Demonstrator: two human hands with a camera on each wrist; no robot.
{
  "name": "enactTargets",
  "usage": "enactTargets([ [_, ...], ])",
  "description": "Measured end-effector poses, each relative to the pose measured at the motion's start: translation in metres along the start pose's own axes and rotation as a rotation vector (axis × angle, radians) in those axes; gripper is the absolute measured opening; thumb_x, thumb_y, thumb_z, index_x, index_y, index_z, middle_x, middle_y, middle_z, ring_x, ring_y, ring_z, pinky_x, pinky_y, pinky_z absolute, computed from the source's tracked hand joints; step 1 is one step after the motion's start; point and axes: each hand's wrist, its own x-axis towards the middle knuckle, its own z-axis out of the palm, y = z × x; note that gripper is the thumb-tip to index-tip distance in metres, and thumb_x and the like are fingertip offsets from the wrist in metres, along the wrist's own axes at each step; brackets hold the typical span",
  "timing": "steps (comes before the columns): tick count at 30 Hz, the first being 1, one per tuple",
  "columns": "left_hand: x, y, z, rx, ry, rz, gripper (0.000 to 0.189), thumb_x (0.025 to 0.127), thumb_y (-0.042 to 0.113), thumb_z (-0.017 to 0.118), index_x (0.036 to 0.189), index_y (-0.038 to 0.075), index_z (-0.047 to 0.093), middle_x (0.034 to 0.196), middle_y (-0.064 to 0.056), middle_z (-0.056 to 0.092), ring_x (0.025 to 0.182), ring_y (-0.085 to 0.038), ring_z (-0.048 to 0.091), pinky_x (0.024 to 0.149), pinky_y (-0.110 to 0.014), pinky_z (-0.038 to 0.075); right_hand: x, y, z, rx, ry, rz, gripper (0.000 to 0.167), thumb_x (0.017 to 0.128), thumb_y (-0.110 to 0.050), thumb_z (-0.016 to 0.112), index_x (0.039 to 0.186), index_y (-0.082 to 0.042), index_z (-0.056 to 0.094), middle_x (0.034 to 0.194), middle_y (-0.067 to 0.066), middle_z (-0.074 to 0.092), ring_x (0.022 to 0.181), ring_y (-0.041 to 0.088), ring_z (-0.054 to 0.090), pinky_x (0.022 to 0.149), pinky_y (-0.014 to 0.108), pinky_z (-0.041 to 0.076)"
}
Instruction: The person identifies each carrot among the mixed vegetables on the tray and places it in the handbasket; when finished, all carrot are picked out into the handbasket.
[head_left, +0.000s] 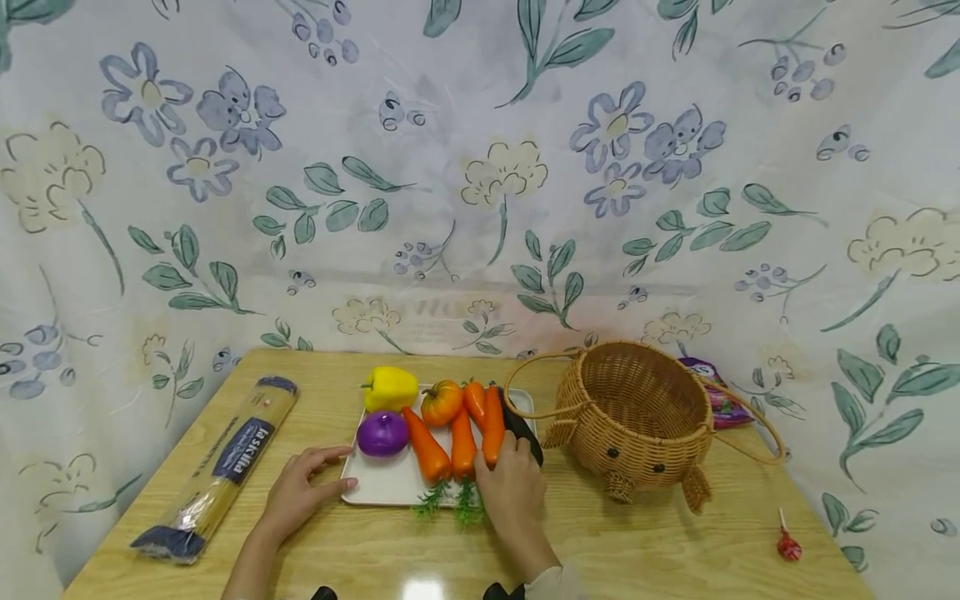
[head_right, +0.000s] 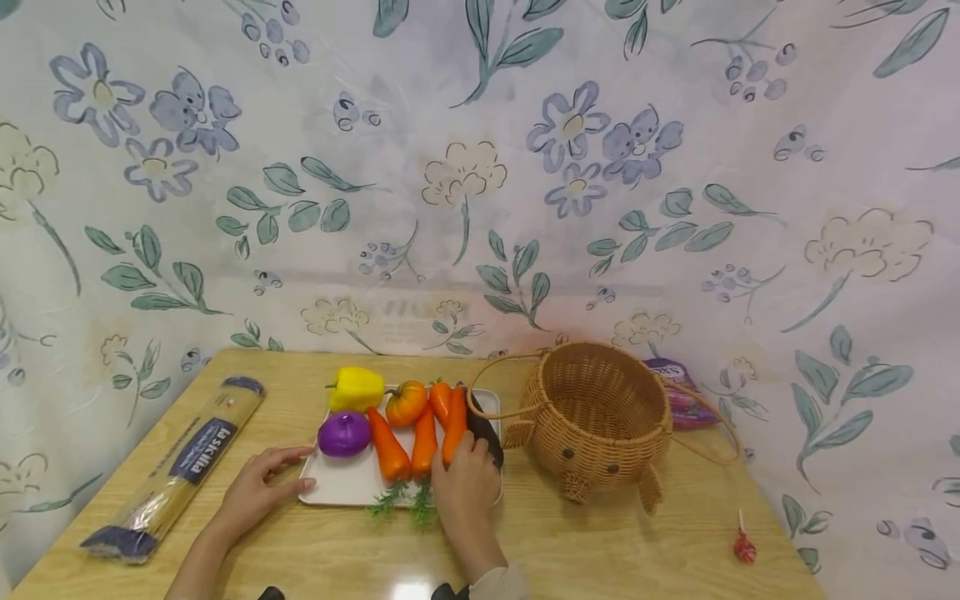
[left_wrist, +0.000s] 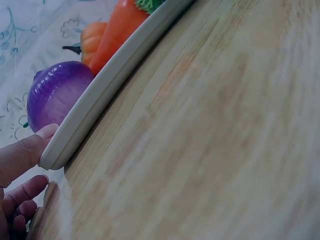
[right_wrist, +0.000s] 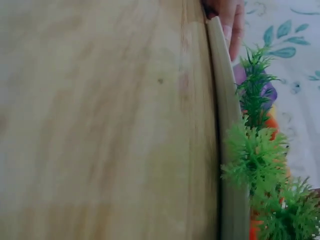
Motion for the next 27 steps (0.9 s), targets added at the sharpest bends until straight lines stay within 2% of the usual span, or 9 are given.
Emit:
enactTargets([
  [3,-0.001,-0.001,0.001,0.006,-0.004,0.000,0.048,0.081,0.040,0.080,0.125,0.023,0.068,0.112,0.002,0.065,0.103,-0.014,0.049,0.091,-0.034,0.044,-0.007,-0.014,-0.040,0.037,0.003,-0.016,0.048,0.079,-0.035,0.079,0.111,-0.002,0.066,0.089,0.013,0.061,0.067,0.032,0.061,0.055,0.046,0.050],
  [7,-0.002,-0.002,0.001,0.012,-0.010,0.005,0.049,0.081,0.040,0.080,0.125,0.024,0.068,0.113,0.002,0.065,0.104,-0.015,0.050,0.091,-0.035,0.045,-0.010,-0.017,-0.064,0.106,-0.010,-0.033,0.042,0.078,-0.027,0.080,0.111,-0.003,0.069,0.089,0.011,0.064,0.065,0.027,0.060,0.054,0.040,0.047],
  [10,-0.001,-0.003,0.000,0.009,-0.012,0.014,0.048,0.082,0.041,0.080,0.125,0.024,0.068,0.112,0.002,0.065,0.104,-0.015,0.050,0.090,-0.035,0.044,-0.010,-0.013,-0.073,0.179,-0.029,-0.027,0.042,0.076,-0.022,0.081,0.112,-0.004,0.070,0.090,0.010,0.067,0.066,0.020,0.058,0.053,0.033,0.042],
  [13,0.000,-0.003,0.000,0.010,-0.008,0.019,0.049,0.082,0.040,0.080,0.126,0.024,0.068,0.112,0.001,0.066,0.104,-0.015,0.050,0.090,-0.035,0.044,-0.008,-0.008,-0.079,0.276,-0.085,-0.002,0.044,0.076,-0.019,0.082,0.115,-0.003,0.070,0.096,0.011,0.068,0.072,0.019,0.058,0.058,0.032,0.043],
  [16,-0.001,-0.003,-0.001,0.015,-0.005,0.022,0.049,0.082,0.040,0.080,0.126,0.023,0.068,0.113,0.000,0.066,0.104,-0.016,0.051,0.089,-0.036,0.044,-0.006,-0.002,-0.084,0.387,-0.137,0.015,0.045,0.076,-0.014,0.082,0.117,-0.002,0.069,0.106,0.015,0.068,0.086,0.024,0.062,0.070,0.038,0.049],
  [21,-0.001,-0.002,-0.001,0.010,-0.007,0.027,0.049,0.082,0.039,0.080,0.126,0.022,0.068,0.113,-0.002,0.066,0.104,-0.019,0.051,0.087,-0.036,0.042,-0.002,0.010,-0.091,0.541,-0.200,-0.014,0.045,0.075,-0.008,0.081,0.118,-0.003,0.069,0.117,0.018,0.066,0.102,0.031,0.062,0.085,0.043,0.050],
  [27,0.000,-0.001,-0.001,0.015,0.001,0.035,0.049,0.082,0.039,0.080,0.126,0.020,0.068,0.113,-0.002,0.066,0.104,-0.016,0.050,0.088,-0.033,0.042,0.003,0.021,-0.103,0.702,-0.300,-0.034,0.043,0.077,-0.007,0.081,0.118,-0.009,0.070,0.112,0.010,0.066,0.100,0.023,0.059,0.084,0.033,0.048],
])
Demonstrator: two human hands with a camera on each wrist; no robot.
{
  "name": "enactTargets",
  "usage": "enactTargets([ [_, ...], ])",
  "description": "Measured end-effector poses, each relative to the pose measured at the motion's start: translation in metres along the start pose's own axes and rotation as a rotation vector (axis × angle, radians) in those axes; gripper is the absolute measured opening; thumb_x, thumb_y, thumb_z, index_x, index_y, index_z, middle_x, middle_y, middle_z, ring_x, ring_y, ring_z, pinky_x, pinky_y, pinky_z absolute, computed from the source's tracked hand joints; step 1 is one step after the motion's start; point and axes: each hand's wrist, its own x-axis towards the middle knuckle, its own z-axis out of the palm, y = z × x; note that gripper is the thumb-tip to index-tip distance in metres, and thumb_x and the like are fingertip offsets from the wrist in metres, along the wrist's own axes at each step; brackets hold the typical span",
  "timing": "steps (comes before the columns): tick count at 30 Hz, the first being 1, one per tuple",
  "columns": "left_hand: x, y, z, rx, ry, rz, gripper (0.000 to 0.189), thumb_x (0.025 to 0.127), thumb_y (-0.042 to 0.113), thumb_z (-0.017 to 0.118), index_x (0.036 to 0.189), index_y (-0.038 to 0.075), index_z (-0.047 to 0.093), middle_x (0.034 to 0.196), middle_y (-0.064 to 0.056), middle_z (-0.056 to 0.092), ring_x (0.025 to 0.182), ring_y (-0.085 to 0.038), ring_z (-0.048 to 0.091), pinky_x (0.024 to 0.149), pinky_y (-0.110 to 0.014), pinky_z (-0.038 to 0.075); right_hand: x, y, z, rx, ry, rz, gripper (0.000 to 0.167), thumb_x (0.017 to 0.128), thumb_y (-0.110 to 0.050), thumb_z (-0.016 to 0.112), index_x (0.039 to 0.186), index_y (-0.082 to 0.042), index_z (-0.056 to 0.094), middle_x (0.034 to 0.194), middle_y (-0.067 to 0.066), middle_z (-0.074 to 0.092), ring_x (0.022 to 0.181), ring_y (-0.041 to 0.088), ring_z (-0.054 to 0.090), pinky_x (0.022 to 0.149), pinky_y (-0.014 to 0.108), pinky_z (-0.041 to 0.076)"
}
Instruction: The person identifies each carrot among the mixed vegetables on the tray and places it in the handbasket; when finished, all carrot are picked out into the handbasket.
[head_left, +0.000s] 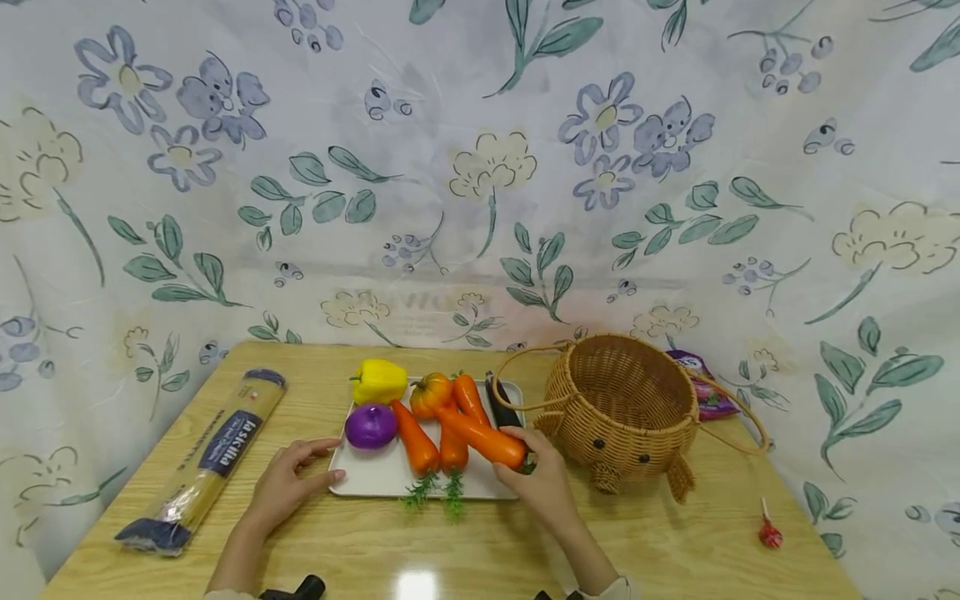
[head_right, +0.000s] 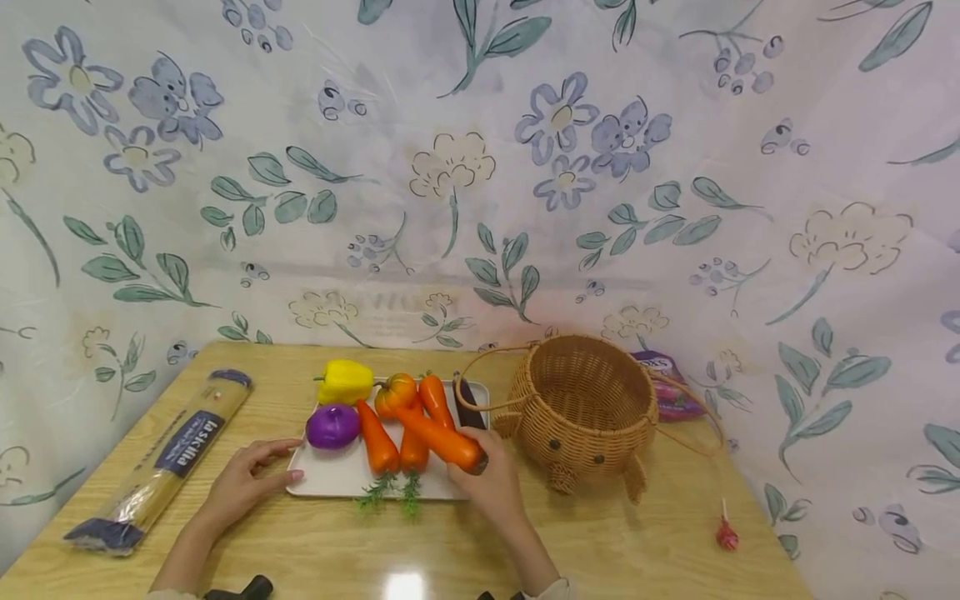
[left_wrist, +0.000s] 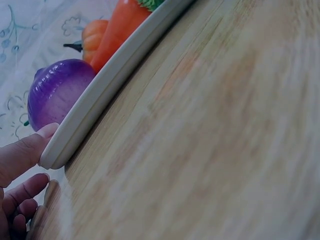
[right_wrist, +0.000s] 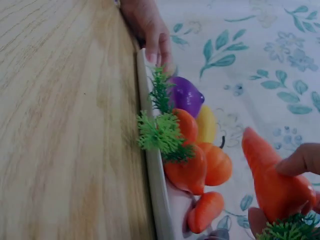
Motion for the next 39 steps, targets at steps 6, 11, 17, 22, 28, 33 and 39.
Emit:
enactTargets([
  [6,0.003,0.001,0.002,-0.002,-0.007,0.005,0.049,0.083,0.039,0.079,0.127,0.021,0.067,0.113,-0.001,0.066,0.104,-0.013,0.049,0.089,-0.031,0.042,0.002,-0.008,-0.020,0.090,-0.099,0.029,0.043,0.078,-0.005,0.081,0.119,-0.015,0.071,0.113,0.008,0.066,0.099,0.020,0.058,0.086,0.032,0.046],
  [11,0.005,0.003,0.002,-0.001,-0.017,-0.001,0.049,0.083,0.039,0.079,0.128,0.020,0.067,0.114,-0.002,0.066,0.105,-0.015,0.049,0.091,-0.034,0.043,0.007,-0.015,-0.040,0.155,-0.209,0.043,0.046,0.082,-0.005,0.078,0.127,-0.008,0.066,0.128,0.014,0.061,0.104,0.021,0.057,0.087,0.029,0.048],
  [17,0.005,0.003,0.003,-0.001,-0.020,0.002,0.049,0.084,0.039,0.078,0.128,0.020,0.067,0.114,-0.003,0.066,0.106,-0.017,0.050,0.090,-0.032,0.043,0.012,-0.019,-0.060,0.164,-0.286,0.007,0.049,0.085,-0.005,0.076,0.131,-0.003,0.061,0.135,0.019,0.057,0.109,0.023,0.057,0.089,0.027,0.049],
  [22,0.003,0.000,0.002,0.013,-0.014,-0.006,0.050,0.084,0.041,0.077,0.128,0.020,0.066,0.117,-0.003,0.065,0.105,-0.012,0.048,0.090,-0.028,0.042,0.018,-0.022,-0.074,0.113,-0.326,-0.014,0.047,0.085,-0.007,0.075,0.130,-0.006,0.062,0.131,0.015,0.060,0.110,0.023,0.058,0.092,0.028,0.049],
  [28,0.002,0.001,0.002,0.008,-0.018,-0.009,0.050,0.085,0.040,0.077,0.129,0.020,0.066,0.117,-0.004,0.066,0.105,-0.013,0.048,0.090,-0.026,0.042,0.028,-0.026,-0.099,0.085,-0.365,-0.085,0.045,0.087,-0.007,0.074,0.130,-0.008,0.062,0.128,0.014,0.061,0.102,0.019,0.059,0.088,0.031,0.050],
  [33,0.002,0.002,0.001,0.019,-0.018,-0.008,0.050,0.084,0.039,0.078,0.128,0.020,0.066,0.115,-0.004,0.066,0.104,-0.016,0.050,0.088,-0.028,0.042,0.036,-0.029,-0.119,0.065,-0.357,-0.114,0.043,0.087,-0.003,0.072,0.129,-0.005,0.062,0.124,0.018,0.062,0.098,0.019,0.059,0.084,0.032,0.050],
  [39,0.002,0.000,0.000,0.019,-0.039,-0.025,0.052,0.085,0.041,0.077,0.130,0.017,0.065,0.117,-0.007,0.065,0.108,-0.022,0.050,0.089,-0.037,0.042,0.046,-0.028,-0.138,0.029,-0.309,-0.069,0.045,0.088,-0.006,0.072,0.131,-0.003,0.060,0.123,0.019,0.063,0.098,0.020,0.060,0.082,0.032,0.052],
])
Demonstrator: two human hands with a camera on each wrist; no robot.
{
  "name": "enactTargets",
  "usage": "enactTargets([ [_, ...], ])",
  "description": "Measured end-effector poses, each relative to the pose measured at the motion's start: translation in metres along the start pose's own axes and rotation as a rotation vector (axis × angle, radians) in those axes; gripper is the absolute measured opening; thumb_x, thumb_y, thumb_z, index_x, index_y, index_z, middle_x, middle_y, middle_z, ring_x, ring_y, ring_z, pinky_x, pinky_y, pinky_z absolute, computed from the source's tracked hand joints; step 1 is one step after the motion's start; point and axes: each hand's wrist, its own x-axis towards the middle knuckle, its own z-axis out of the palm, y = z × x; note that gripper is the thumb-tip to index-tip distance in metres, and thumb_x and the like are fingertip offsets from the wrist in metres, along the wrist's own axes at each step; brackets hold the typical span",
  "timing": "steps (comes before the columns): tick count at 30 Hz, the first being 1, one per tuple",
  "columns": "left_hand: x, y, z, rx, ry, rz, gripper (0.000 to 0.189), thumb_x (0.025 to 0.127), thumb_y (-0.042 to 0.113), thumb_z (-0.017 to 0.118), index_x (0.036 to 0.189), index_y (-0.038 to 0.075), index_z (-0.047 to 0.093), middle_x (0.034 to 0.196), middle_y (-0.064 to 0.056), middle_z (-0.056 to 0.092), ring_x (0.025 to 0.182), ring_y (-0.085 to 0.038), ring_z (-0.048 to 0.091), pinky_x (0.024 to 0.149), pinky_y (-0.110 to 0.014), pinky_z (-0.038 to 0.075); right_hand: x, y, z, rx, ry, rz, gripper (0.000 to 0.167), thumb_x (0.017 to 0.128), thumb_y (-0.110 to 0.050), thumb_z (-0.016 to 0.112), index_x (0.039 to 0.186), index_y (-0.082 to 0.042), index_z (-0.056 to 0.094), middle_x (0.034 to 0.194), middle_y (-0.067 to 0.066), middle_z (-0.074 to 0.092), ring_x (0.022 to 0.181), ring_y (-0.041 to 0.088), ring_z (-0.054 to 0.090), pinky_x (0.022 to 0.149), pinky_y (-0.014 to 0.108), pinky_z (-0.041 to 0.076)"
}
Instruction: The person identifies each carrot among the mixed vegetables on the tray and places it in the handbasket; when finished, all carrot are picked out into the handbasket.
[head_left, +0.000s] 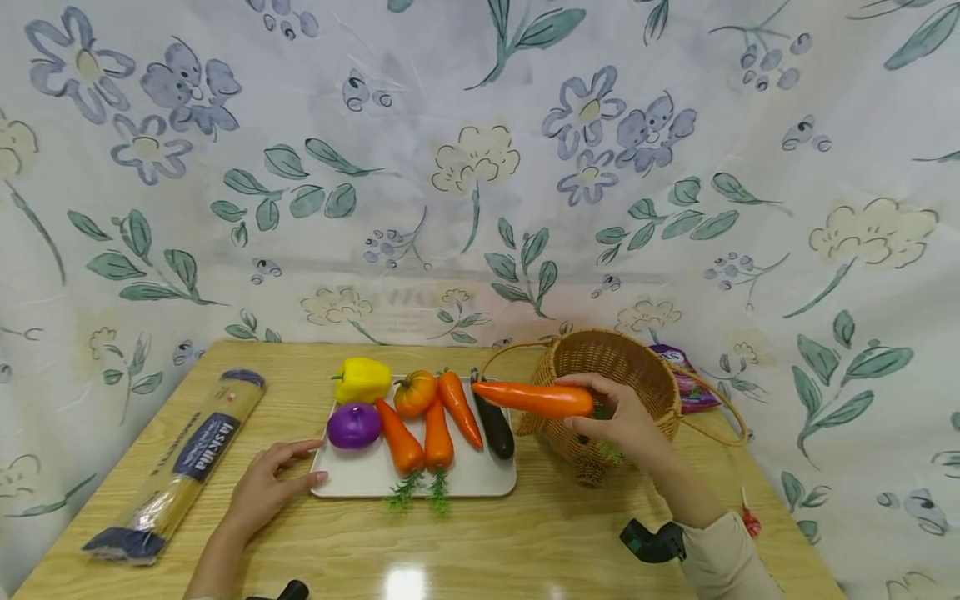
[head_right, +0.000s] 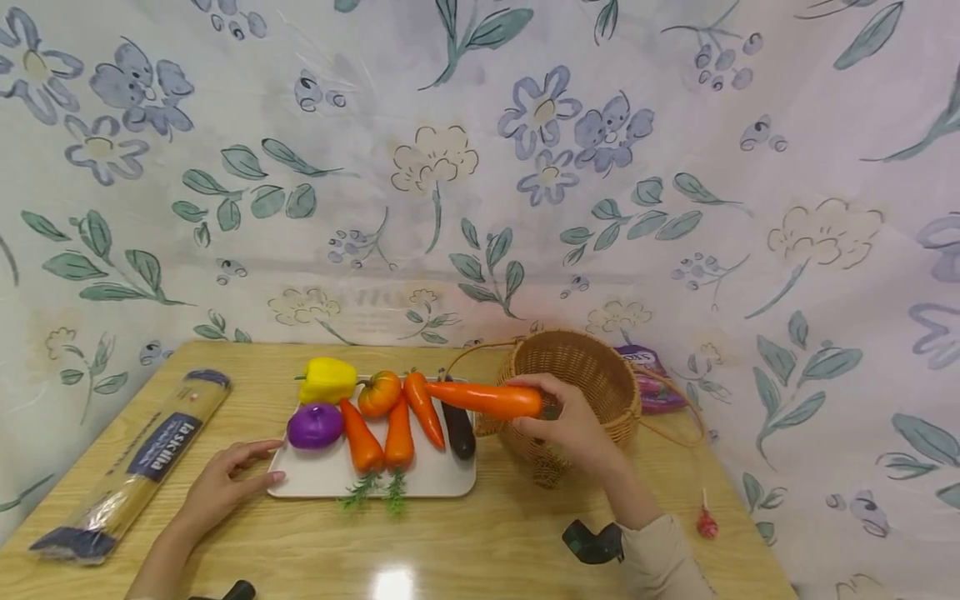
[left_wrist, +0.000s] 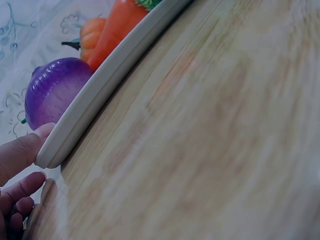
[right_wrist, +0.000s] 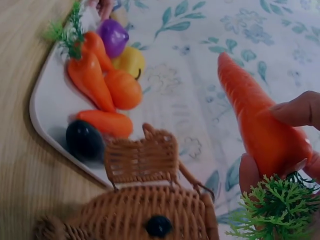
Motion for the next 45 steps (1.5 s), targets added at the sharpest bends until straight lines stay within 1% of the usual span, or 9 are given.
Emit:
enactTargets([
  [5,-0.001,-0.001,-0.002,-0.002,-0.005,-0.011,0.053,0.086,0.043,0.076,0.131,0.017,0.065,0.117,-0.008,0.065,0.109,-0.023,0.050,0.089,-0.035,0.041,0.004,-0.001,-0.020,0.016,0.019,0.023,0.046,0.090,-0.005,0.070,0.134,0.001,0.057,0.125,0.022,0.059,0.097,0.017,0.061,0.077,0.029,0.054],
  [9,-0.003,-0.002,-0.002,0.015,0.011,-0.011,0.052,0.085,0.043,0.076,0.130,0.019,0.065,0.116,-0.005,0.065,0.105,-0.014,0.048,0.088,-0.028,0.041,0.007,-0.002,-0.036,0.002,0.027,0.036,0.046,0.091,-0.006,0.069,0.135,0.002,0.055,0.126,0.025,0.056,0.099,0.015,0.061,0.078,0.027,0.055],
  [13,-0.004,-0.003,-0.003,0.022,0.022,-0.003,0.051,0.085,0.043,0.077,0.129,0.020,0.066,0.115,-0.004,0.065,0.101,-0.008,0.046,0.086,-0.027,0.041,0.009,-0.001,-0.051,-0.012,0.012,0.075,0.049,0.092,-0.009,0.069,0.137,0.001,0.053,0.127,0.024,0.055,0.101,0.014,0.061,0.080,0.029,0.054],
  [17,-0.005,-0.003,-0.003,0.021,0.025,0.007,0.050,0.085,0.042,0.077,0.128,0.020,0.066,0.114,-0.003,0.065,0.100,-0.006,0.046,0.085,-0.026,0.041,0.012,0.001,-0.066,0.000,-0.003,0.103,0.050,0.092,-0.009,0.070,0.138,0.000,0.052,0.127,0.015,0.057,0.101,0.014,0.061,0.081,0.030,0.056],
  [22,-0.004,-0.003,-0.003,0.021,0.028,0.011,0.050,0.084,0.042,0.077,0.128,0.020,0.067,0.113,-0.003,0.065,0.099,-0.003,0.046,0.083,-0.024,0.040,0.018,0.004,-0.082,-0.030,0.002,0.092,0.048,0.091,-0.006,0.069,0.135,0.001,0.054,0.119,0.003,0.061,0.098,0.013,0.061,0.079,0.027,0.055],
  [27,-0.004,-0.003,-0.002,0.023,0.028,0.013,0.050,0.084,0.042,0.078,0.128,0.020,0.067,0.113,-0.003,0.065,0.098,-0.003,0.046,0.083,-0.023,0.041,0.023,0.005,-0.096,-0.073,-0.010,0.113,0.048,0.091,-0.005,0.068,0.136,0.003,0.053,0.118,0.010,0.060,0.096,0.016,0.060,0.077,0.029,0.055],
  [32,-0.003,-0.003,-0.001,0.023,0.034,0.016,0.050,0.084,0.042,0.078,0.127,0.020,0.067,0.112,-0.003,0.066,0.098,-0.002,0.046,0.083,-0.023,0.040,0.025,0.008,-0.105,-0.059,-0.031,0.155,0.050,0.091,-0.004,0.067,0.138,0.004,0.051,0.118,0.017,0.058,0.096,0.019,0.060,0.077,0.032,0.056],
  [39,-0.001,-0.001,0.000,0.026,0.032,0.021,0.050,0.083,0.042,0.078,0.127,0.020,0.068,0.113,-0.003,0.066,0.098,-0.004,0.047,0.083,-0.025,0.041,0.030,0.017,-0.120,-0.078,-0.064,0.179,0.052,0.090,-0.007,0.069,0.138,0.005,0.051,0.117,0.019,0.059,0.094,0.018,0.062,0.079,0.037,0.057],
  [45,-0.001,-0.001,0.000,0.022,0.033,0.031,0.050,0.084,0.040,0.078,0.127,0.018,0.068,0.113,-0.004,0.067,0.098,-0.002,0.048,0.082,-0.024,0.042,0.042,0.029,-0.137,-0.100,-0.088,0.256,0.051,0.090,-0.006,0.068,0.136,0.006,0.052,0.117,0.020,0.060,0.093,0.019,0.058,0.080,0.035,0.053],
])
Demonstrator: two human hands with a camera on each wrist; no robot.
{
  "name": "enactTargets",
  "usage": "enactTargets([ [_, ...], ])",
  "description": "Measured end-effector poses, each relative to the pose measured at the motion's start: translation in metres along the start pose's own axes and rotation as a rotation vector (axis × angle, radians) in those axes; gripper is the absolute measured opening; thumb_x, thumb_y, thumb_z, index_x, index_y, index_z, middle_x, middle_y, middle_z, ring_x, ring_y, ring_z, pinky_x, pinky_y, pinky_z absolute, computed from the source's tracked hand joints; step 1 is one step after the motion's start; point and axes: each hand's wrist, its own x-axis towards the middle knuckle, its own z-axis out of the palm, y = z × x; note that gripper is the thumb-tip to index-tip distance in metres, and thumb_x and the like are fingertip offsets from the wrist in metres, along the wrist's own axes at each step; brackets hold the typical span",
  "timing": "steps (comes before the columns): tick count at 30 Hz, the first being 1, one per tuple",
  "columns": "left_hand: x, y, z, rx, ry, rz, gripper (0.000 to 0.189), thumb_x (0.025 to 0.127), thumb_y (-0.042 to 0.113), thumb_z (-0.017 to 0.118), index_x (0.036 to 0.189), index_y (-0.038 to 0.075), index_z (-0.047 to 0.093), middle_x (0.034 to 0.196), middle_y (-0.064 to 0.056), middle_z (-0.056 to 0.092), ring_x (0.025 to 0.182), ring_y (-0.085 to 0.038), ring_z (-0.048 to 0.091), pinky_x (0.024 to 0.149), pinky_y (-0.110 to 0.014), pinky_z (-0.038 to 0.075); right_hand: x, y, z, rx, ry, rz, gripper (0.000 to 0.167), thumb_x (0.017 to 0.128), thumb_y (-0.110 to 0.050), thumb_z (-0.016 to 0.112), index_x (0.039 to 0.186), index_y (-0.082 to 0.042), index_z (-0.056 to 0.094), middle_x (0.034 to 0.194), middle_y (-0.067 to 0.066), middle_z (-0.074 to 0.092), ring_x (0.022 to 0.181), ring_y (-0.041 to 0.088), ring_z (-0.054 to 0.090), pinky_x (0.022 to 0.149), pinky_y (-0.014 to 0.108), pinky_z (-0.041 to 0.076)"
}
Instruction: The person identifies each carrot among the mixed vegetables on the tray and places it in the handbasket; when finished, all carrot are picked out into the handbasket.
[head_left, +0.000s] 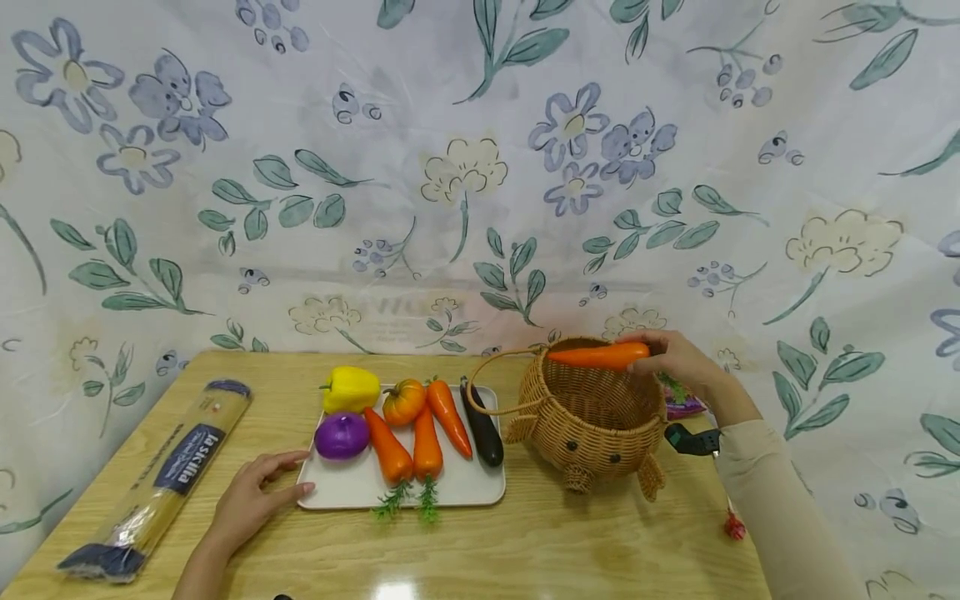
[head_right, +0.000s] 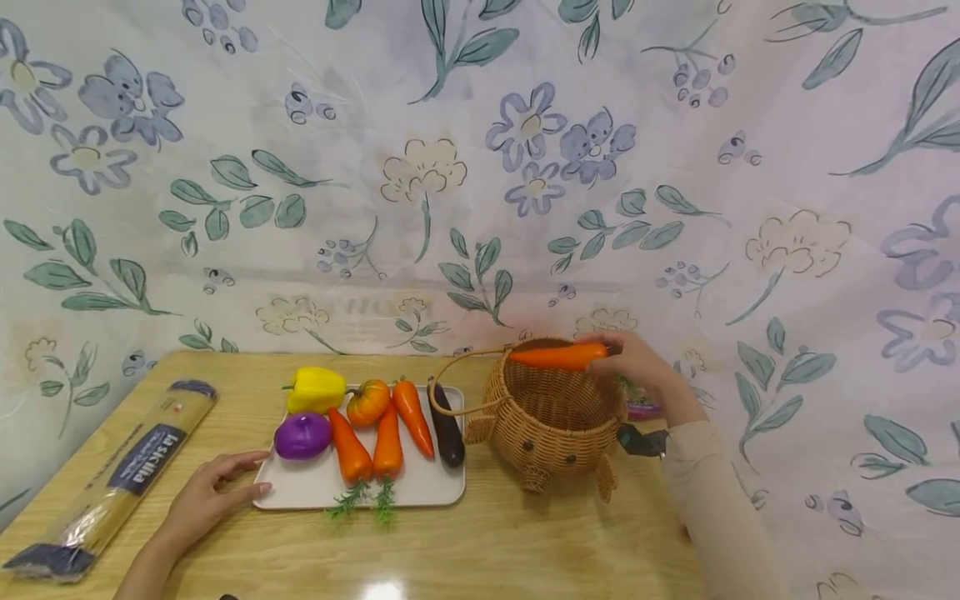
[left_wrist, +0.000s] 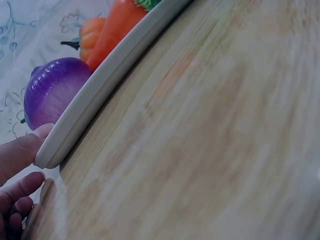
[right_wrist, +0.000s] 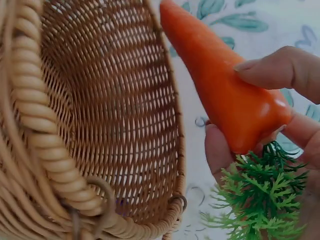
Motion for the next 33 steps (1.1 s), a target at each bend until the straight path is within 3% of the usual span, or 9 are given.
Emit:
enactTargets([
  [9,-0.002,0.002,0.000,0.004,-0.006,-0.005,0.049,0.084,0.041,0.078,0.126,0.018,0.068,0.113,-0.004,0.067,0.098,-0.004,0.049,0.083,-0.026,0.043,0.016,0.000,-0.001,-0.066,-0.058,0.088,0.055,0.086,-0.008,0.068,0.137,0.004,0.053,0.128,0.027,0.052,0.095,0.023,0.053,0.081,0.036,0.052],
  [21,-0.002,0.004,-0.001,-0.008,-0.001,-0.001,0.048,0.084,0.039,0.078,0.126,0.018,0.068,0.111,-0.003,0.067,0.097,0.000,0.049,0.082,-0.022,0.042,0.038,0.010,0.011,-0.086,-0.104,0.100,0.049,0.086,-0.009,0.068,0.132,0.002,0.058,0.123,0.023,0.054,0.092,0.025,0.055,0.081,0.036,0.051],
  [26,-0.002,0.003,0.001,-0.011,-0.002,-0.013,0.049,0.084,0.039,0.079,0.127,0.018,0.068,0.111,-0.002,0.067,0.097,0.001,0.048,0.082,-0.020,0.041,0.044,0.013,0.016,-0.157,-0.116,0.143,0.051,0.084,-0.014,0.068,0.133,-0.002,0.060,0.128,0.020,0.053,0.093,0.025,0.050,0.079,0.035,0.045],
  [33,-0.002,0.003,0.002,-0.017,0.001,-0.015,0.049,0.083,0.038,0.079,0.126,0.018,0.068,0.111,-0.003,0.067,0.097,0.001,0.047,0.081,-0.020,0.040,0.059,0.014,0.021,-0.220,-0.162,0.145,0.052,0.082,-0.011,0.069,0.131,0.005,0.059,0.131,0.026,0.051,0.095,0.026,0.052,0.082,0.037,0.047],
])
